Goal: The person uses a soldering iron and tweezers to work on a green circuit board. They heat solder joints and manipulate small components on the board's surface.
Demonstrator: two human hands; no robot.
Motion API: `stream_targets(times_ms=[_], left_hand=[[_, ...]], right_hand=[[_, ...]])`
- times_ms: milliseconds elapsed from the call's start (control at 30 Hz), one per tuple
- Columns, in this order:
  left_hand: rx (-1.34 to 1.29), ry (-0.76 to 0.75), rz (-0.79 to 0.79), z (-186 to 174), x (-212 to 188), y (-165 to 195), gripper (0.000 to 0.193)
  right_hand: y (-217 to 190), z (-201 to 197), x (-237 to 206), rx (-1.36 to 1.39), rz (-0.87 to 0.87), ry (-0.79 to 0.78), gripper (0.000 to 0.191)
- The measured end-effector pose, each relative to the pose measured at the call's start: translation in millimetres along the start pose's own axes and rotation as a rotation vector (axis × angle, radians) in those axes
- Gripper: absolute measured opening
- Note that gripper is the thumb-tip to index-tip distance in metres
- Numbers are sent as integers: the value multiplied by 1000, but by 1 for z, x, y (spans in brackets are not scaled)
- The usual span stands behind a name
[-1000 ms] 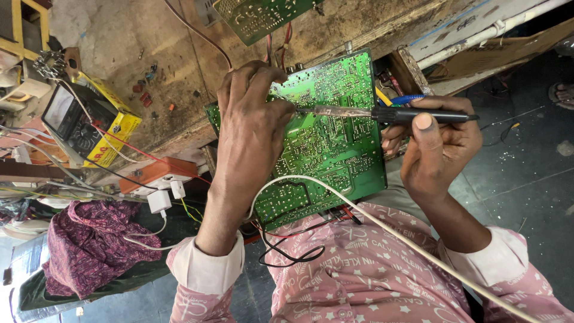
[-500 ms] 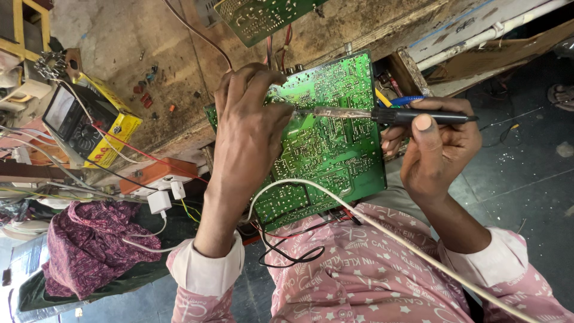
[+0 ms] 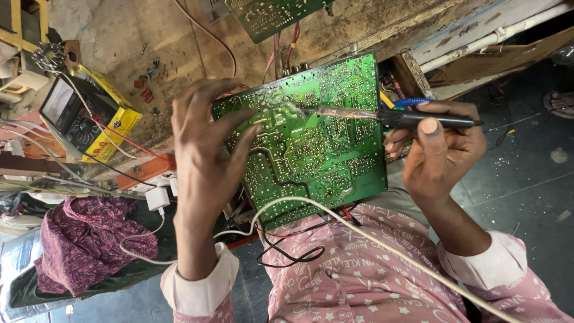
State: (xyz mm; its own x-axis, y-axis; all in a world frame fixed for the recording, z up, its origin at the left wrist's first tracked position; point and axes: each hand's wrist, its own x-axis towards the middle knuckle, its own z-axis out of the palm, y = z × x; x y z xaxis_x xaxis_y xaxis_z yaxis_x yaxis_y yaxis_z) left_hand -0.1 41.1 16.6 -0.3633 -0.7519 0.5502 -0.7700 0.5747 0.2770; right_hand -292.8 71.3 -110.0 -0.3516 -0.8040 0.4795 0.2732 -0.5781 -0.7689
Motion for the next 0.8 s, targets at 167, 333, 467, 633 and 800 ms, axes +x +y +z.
stream_targets(times_ms=[167,333,467,633,800], left_hand=[[-12,9,-112,-20,-20,5,23],[47,38,-170,-44,-36,18,25],[82,78,-217,-59,-47,35,27],[37,96,-262,-68,-54,46,29],[30,93,-266,-66,-56,43,29]], right_hand=[[2,-1,-2,32,-7,-6,33],[4,1,-4,15,-55,-18,32],[2,3,-6,-4,-61,-38,30],[0,3,-7,-6,-48,-32,30],[3,3,-8,-25,-82,-34,31]])
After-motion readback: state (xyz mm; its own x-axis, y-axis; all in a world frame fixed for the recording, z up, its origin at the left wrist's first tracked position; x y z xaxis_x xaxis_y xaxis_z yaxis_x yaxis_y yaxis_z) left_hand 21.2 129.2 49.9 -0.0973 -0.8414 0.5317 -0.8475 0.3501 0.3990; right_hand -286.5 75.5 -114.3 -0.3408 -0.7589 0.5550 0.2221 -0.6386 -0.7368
